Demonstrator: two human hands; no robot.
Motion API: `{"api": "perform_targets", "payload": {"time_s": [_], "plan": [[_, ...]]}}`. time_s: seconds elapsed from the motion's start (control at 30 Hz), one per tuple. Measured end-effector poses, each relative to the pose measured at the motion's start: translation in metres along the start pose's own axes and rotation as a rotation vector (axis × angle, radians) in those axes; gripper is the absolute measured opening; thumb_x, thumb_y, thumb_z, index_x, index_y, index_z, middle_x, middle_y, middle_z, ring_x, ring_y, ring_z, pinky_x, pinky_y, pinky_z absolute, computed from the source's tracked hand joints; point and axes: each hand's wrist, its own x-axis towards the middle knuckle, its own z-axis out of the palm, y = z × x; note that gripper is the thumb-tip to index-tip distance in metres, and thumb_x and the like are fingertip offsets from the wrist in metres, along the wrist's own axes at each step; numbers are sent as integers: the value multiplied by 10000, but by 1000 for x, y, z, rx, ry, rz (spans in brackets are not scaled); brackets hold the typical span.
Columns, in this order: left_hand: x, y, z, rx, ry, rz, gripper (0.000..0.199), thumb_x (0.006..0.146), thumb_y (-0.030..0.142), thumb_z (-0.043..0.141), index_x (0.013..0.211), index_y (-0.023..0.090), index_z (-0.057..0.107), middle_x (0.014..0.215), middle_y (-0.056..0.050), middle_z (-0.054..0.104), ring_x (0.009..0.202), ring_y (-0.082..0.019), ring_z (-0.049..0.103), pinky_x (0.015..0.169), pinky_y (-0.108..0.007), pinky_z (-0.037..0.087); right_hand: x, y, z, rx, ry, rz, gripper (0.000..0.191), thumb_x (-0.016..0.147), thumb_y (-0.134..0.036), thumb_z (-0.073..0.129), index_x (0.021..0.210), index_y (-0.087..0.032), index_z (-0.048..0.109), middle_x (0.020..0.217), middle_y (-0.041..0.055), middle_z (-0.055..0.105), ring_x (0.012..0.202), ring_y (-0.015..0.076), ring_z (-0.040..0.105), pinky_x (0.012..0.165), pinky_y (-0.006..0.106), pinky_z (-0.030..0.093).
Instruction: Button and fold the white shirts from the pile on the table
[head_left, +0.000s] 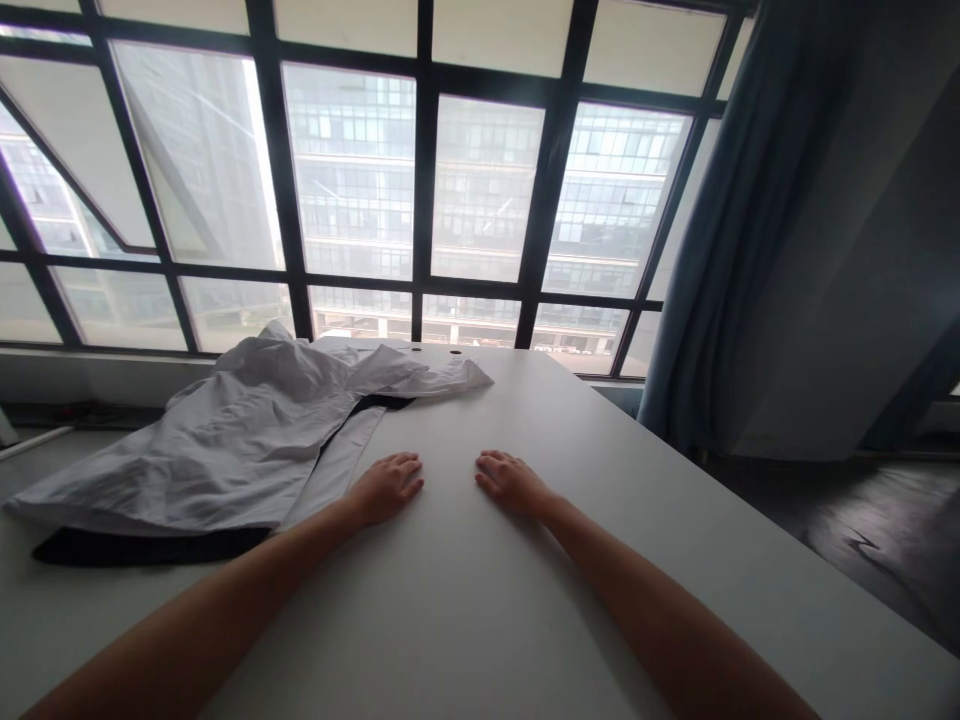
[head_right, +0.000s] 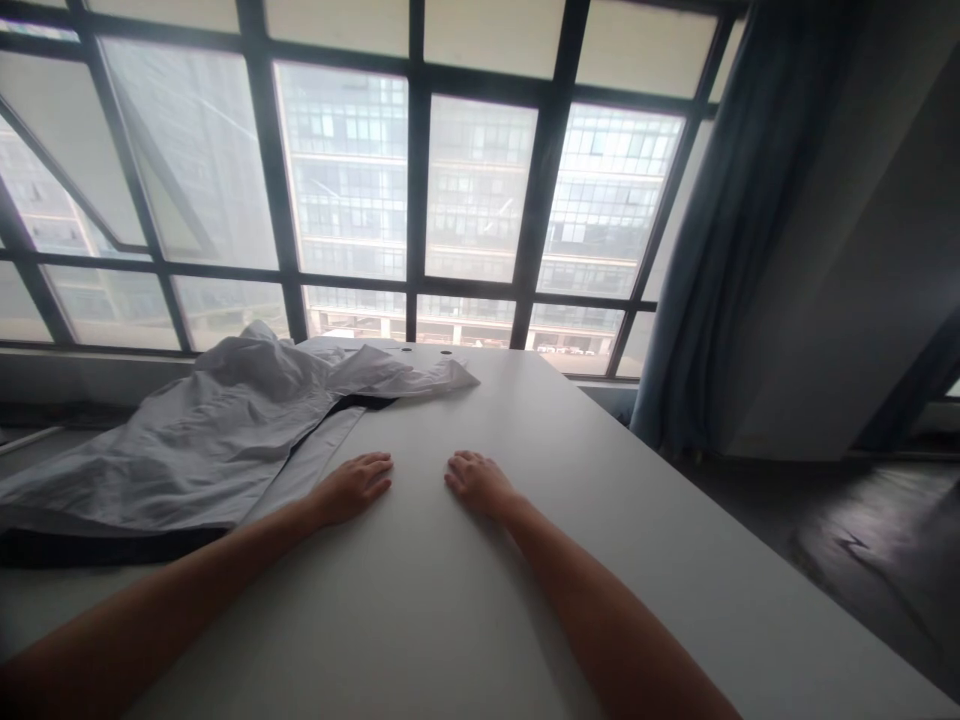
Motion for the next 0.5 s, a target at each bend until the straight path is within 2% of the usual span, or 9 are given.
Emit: {"api": "perform_targets", "payload": {"time_s": [0.23, 0.5], "plan": [[2, -2, 3, 19, -17, -9, 410, 964, 351, 484, 1307, 162, 605, 1451, -146, 527, 1367, -271, 460, 1159, -422, 341, -2, -2, -2, -9, -43, 7, 483, 980, -381, 433, 1375, -137, 566, 1482, 160, 492, 1367, 287, 456, 1132, 424, 344], [0, 1, -2, 53, -52, -8, 438, 978, 359, 453, 1340, 149, 581, 1469, -144, 507, 1384, -258, 439, 1173, -392, 320, -1, -2, -1, 7, -31, 9, 466, 977, -375, 451, 1365, -153, 580, 1477, 157, 499, 1367, 276, 462, 1135, 417, 347]]}}
